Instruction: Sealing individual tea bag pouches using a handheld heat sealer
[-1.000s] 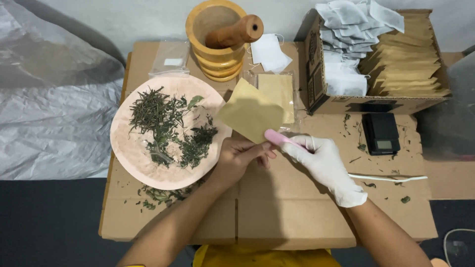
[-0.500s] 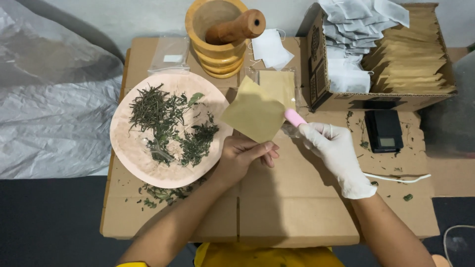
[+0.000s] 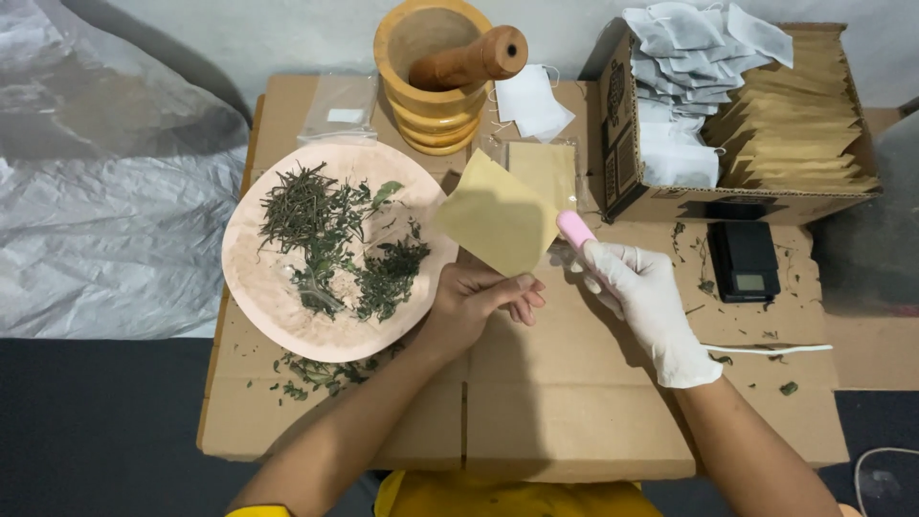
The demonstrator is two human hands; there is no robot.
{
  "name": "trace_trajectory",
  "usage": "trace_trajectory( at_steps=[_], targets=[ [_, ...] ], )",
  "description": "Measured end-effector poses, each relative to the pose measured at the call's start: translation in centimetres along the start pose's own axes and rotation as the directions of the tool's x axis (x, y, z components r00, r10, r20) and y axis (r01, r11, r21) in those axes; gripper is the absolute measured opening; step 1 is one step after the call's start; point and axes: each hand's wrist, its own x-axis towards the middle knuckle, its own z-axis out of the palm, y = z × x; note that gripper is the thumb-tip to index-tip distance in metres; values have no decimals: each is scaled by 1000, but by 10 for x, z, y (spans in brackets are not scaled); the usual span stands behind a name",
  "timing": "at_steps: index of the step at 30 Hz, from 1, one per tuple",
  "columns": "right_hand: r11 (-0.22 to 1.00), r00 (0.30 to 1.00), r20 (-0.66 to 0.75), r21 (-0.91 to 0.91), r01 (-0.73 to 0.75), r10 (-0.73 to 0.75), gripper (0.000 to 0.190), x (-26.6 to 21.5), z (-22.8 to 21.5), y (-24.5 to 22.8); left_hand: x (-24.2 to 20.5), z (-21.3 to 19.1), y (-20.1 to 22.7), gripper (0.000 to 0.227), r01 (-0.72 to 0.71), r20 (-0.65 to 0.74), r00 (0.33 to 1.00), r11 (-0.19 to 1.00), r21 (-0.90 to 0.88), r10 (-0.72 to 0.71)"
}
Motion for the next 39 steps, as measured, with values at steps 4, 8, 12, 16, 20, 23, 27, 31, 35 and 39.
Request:
trace_trajectory(
  at_steps=[4,8,12,16,20,23,27,31,35,39],
  targets=[
    [999,1000,14,32,18,-19,35,2,0,2,0,-2,-2,24,-18,0,1000,1000,3,18],
    [996,997,73,82,-31,25,43,2,0,2,-3,-2,0,23,4,-12,1000,999,-34,-4],
    [960,985,135,242,-138,108,52,-1,-2,-3,-1,-4,5,21,-10,-4,1000,1000,-25,10],
    [914,966,160,323,-246,204,63,4,-13,-11,-6,-13,-8,16,-7,3,1000,997,-83,7],
    [973,995,-101,-230,-23,0,43,-5,-6,-21,-5,-16,5,24,-23,-24,999,999,-28,23],
    [656,971,38,-731,188,-236,44,7,-10,18,-7,-15,9,25,-63,-29,998,998,-3,63],
    [44,660,495,-781,623,-566,66,32,1,70,-2,-3,29,42,-80,-65,994,991,103,87],
    [3,738,522,-815,579,-428,84,36,6,74,-3,-9,22,40,-87,-63,993,980,181,100],
    [235,677,525,-673,702,-516,74,26,-10,35,-2,-9,11,36,-95,-128,980,926,365,151],
    [929,955,174,-244,279,-241,43,-2,5,16,-3,-1,18,26,-149,31,989,965,216,146]
  ],
)
